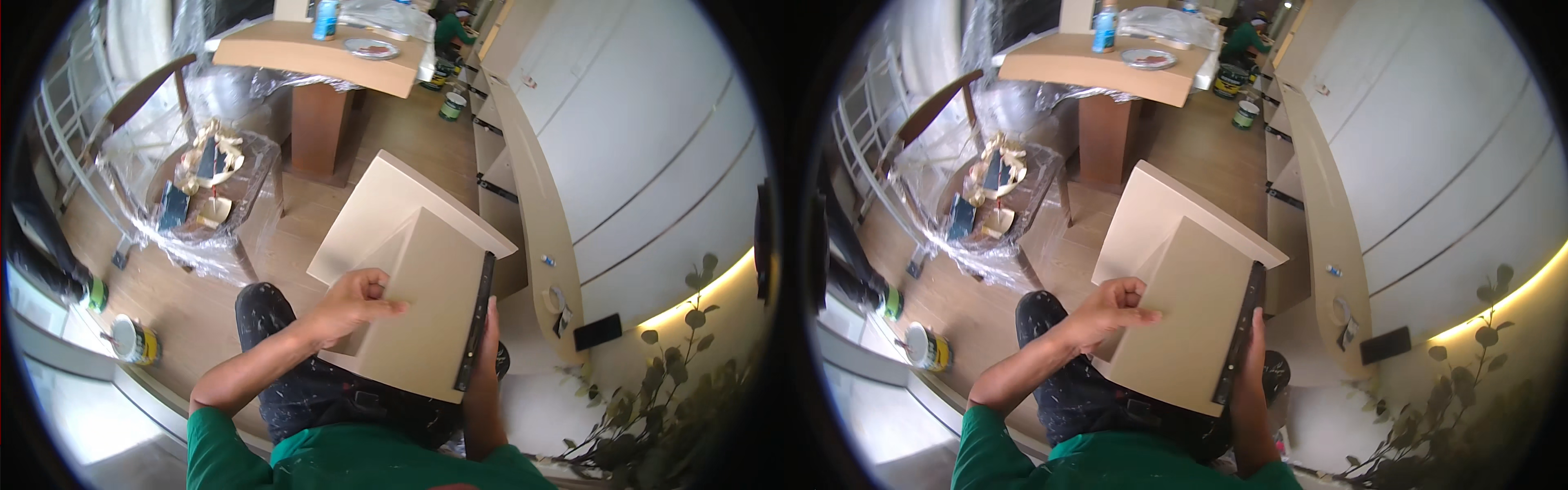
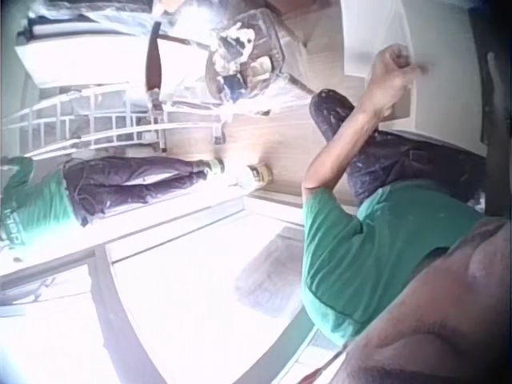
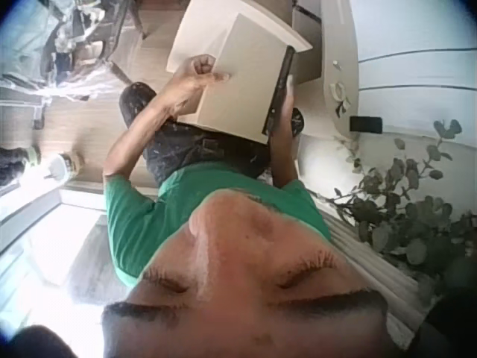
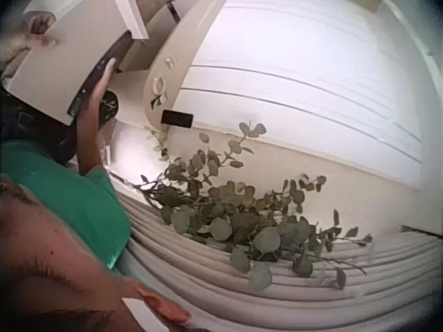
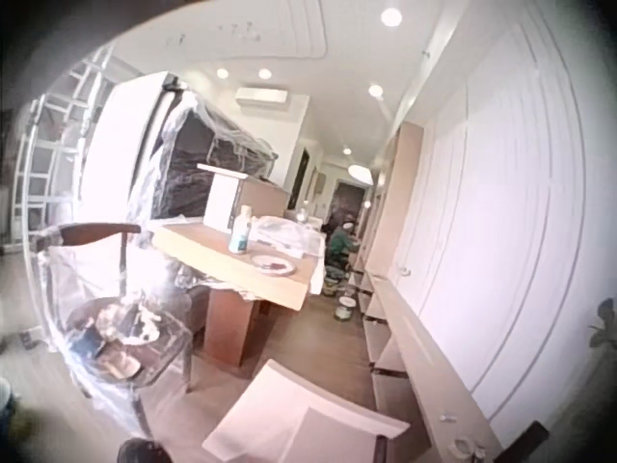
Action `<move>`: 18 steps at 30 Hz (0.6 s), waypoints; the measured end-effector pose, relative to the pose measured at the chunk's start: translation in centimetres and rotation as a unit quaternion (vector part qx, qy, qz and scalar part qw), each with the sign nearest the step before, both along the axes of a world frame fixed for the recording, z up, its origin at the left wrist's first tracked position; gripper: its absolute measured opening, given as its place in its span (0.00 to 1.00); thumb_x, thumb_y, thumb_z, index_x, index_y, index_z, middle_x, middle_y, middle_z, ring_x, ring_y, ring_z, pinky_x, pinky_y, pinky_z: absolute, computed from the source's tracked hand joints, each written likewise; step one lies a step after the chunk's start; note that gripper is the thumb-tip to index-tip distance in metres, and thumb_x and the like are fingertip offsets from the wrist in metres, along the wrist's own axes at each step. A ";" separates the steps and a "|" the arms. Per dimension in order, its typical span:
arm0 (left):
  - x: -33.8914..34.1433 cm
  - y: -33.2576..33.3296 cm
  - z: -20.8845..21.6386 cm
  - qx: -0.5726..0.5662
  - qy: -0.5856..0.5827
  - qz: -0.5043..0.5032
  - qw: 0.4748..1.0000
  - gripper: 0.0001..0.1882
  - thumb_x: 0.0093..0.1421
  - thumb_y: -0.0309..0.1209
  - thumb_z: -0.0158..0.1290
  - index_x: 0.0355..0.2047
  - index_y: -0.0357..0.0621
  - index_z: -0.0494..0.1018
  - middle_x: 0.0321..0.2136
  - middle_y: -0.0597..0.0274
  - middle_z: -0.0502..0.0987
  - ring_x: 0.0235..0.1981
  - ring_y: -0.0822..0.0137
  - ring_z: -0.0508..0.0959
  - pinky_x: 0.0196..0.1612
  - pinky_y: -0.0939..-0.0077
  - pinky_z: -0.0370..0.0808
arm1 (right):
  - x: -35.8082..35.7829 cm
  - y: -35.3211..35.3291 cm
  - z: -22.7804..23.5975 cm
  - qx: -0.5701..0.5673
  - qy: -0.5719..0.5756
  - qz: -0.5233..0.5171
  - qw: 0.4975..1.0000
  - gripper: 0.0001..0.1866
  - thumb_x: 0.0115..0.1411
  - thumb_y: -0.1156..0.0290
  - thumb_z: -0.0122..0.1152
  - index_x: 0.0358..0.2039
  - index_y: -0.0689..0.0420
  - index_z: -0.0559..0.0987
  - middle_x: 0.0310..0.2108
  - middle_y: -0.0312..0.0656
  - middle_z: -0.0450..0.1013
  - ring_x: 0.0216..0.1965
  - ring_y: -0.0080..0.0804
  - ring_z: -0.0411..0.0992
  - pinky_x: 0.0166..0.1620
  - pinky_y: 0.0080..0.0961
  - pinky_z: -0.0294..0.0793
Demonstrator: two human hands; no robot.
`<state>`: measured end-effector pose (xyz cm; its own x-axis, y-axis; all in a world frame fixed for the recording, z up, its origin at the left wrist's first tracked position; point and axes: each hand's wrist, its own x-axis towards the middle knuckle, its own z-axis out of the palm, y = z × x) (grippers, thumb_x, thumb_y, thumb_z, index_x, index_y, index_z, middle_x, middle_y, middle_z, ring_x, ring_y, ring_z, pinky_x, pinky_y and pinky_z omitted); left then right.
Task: The person uses a paintbrush to apply a substance to the edges of a wooden board, then peels off protective tape from the edges of a small wooden cabinet, using a tool to assist with the peeling.
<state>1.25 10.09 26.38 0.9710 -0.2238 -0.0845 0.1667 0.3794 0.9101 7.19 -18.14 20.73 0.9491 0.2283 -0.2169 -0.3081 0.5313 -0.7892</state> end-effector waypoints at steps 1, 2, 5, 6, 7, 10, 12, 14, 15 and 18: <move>-0.2 -0.8 -0.7 -0.002 -0.009 0.012 1.000 0.17 0.60 0.25 0.66 0.45 0.34 0.73 0.39 0.57 0.83 0.39 0.72 0.83 0.44 0.79 0.79 | -0.6 0.5 1.6 0.052 0.004 0.048 0.997 0.29 0.76 0.46 0.44 0.60 0.58 0.74 0.50 0.44 0.78 0.48 0.36 0.79 0.50 0.33 0.81; -0.3 -1.8 -0.9 -0.007 -0.028 0.034 0.999 0.17 0.60 0.26 0.67 0.45 0.35 0.72 0.39 0.57 0.83 0.40 0.72 0.83 0.45 0.78 0.79 | -0.4 0.5 2.1 0.065 -0.011 0.074 0.995 0.29 0.76 0.47 0.42 0.60 0.58 0.74 0.50 0.45 0.79 0.48 0.36 0.80 0.50 0.34 0.81; -0.8 -4.7 -1.7 -0.033 -0.063 0.069 0.995 0.18 0.60 0.29 0.67 0.45 0.35 0.72 0.38 0.58 0.82 0.40 0.73 0.81 0.45 0.77 0.77 | 0.2 -2.0 2.9 0.005 -0.045 0.066 0.997 0.26 0.77 0.51 0.38 0.57 0.59 0.75 0.48 0.46 0.79 0.47 0.35 0.80 0.50 0.34 0.82; -0.9 -5.2 -2.1 -0.033 -0.072 0.084 0.993 0.20 0.59 0.31 0.68 0.46 0.35 0.73 0.37 0.59 0.82 0.38 0.74 0.80 0.44 0.78 0.75 | 0.6 -2.4 3.0 -0.008 -0.053 0.064 0.996 0.26 0.77 0.51 0.38 0.57 0.59 0.75 0.48 0.46 0.79 0.46 0.35 0.81 0.50 0.34 0.82; -1.0 -5.7 -2.4 -0.033 -0.082 0.100 0.991 0.21 0.59 0.33 0.68 0.46 0.35 0.73 0.35 0.60 0.81 0.36 0.75 0.78 0.42 0.78 0.74 | 0.9 -2.6 2.9 -0.022 -0.062 0.063 0.996 0.25 0.77 0.52 0.38 0.57 0.59 0.75 0.48 0.45 0.79 0.46 0.35 0.81 0.50 0.34 0.82; -1.3 -6.5 -2.9 -0.029 -0.086 0.119 0.989 0.21 0.59 0.34 0.68 0.45 0.35 0.73 0.34 0.59 0.81 0.33 0.75 0.78 0.37 0.78 0.74 | 1.6 -4.7 1.5 -0.028 -0.057 0.080 0.995 0.25 0.78 0.52 0.37 0.57 0.58 0.74 0.49 0.46 0.78 0.48 0.35 0.80 0.52 0.34 0.81; -1.3 -7.2 -3.0 -0.021 -0.085 0.123 0.989 0.20 0.59 0.34 0.68 0.44 0.35 0.73 0.33 0.59 0.81 0.32 0.74 0.78 0.35 0.77 0.74 | 1.2 -5.5 1.3 -0.051 -0.082 0.085 0.992 0.27 0.77 0.51 0.39 0.60 0.59 0.71 0.52 0.47 0.77 0.51 0.36 0.78 0.54 0.36 0.79; -1.3 -8.0 -3.0 -0.028 -0.094 0.134 0.986 0.20 0.59 0.34 0.68 0.43 0.36 0.72 0.32 0.59 0.81 0.31 0.74 0.78 0.34 0.76 0.75 | -0.1 -4.4 3.5 -0.110 -0.128 0.054 0.984 0.31 0.76 0.48 0.41 0.65 0.61 0.68 0.56 0.48 0.75 0.55 0.37 0.76 0.57 0.37 0.77; -1.2 -8.2 -2.9 -0.021 -0.085 0.117 0.989 0.19 0.60 0.33 0.67 0.43 0.37 0.71 0.34 0.59 0.81 0.35 0.73 0.79 0.36 0.75 0.76 | -0.2 -4.4 4.2 -0.141 -0.156 0.072 0.975 0.33 0.74 0.48 0.45 0.67 0.62 0.66 0.59 0.48 0.72 0.57 0.38 0.74 0.60 0.37 0.75; -1.2 -9.3 -2.6 -0.006 -0.077 0.077 0.994 0.18 0.62 0.32 0.66 0.43 0.39 0.70 0.38 0.60 0.82 0.42 0.72 0.81 0.42 0.75 0.78 | -0.3 -5.5 5.5 -0.277 -0.225 0.096 0.929 0.40 0.70 0.51 0.55 0.72 0.65 0.59 0.65 0.50 0.66 0.65 0.40 0.67 0.67 0.37 0.66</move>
<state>0.01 0.76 23.77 0.9950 -0.0716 0.0697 -0.0353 0.4002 0.9157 6.88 -23.64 26.24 0.9254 0.3745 0.0576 0.0720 -0.0246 -0.9971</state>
